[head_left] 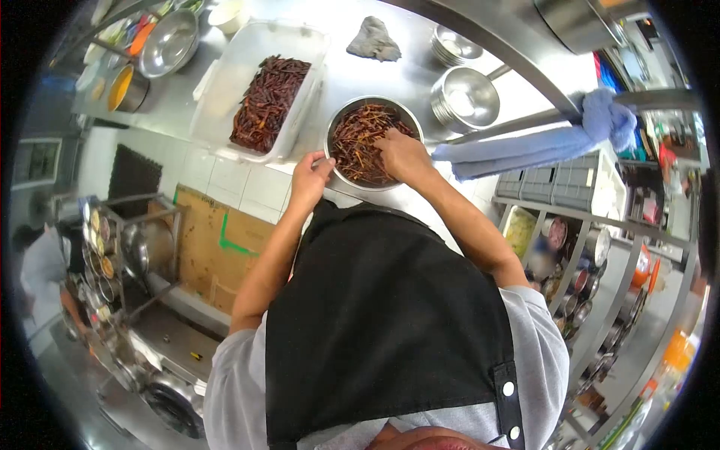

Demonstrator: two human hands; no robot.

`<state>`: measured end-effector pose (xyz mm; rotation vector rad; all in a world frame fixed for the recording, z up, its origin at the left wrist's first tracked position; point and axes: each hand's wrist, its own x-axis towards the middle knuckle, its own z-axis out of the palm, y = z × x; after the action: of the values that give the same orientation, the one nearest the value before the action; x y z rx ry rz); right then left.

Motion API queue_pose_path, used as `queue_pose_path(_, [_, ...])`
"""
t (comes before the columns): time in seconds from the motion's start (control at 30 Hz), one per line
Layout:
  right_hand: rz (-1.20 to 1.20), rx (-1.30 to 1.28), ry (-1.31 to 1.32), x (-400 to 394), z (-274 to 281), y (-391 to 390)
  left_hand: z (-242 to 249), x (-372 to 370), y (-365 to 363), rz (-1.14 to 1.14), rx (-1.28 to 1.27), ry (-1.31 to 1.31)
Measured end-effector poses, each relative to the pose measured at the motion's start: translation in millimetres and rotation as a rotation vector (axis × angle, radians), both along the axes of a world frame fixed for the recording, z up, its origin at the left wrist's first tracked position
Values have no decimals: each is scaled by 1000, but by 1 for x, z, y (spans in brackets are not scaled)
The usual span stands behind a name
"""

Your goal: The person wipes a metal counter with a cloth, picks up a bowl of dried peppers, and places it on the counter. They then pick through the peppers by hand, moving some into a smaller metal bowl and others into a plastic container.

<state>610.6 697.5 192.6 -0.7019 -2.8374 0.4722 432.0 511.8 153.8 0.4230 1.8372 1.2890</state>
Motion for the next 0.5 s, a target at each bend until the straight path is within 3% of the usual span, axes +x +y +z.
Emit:
queue_pose_path(0.1, [122,-42,62,1,11,11,11,15,-12,15,-57,252])
queue_pose_path(0.23, [-110,-268,155,7,14,19,38,24,-12,13,162,823])
queue_pose_path(0.37, [-303,-647,291,14,29,16,72,31,21,-144,402,718])
queue_pose_path(0.43, [-407,-947,276,14,37,8,69,37,35,-284,307,598])
queue_pose_path(0.5, [-385,-1063,299,16,34,-4,73,43,45,-407,278,479])
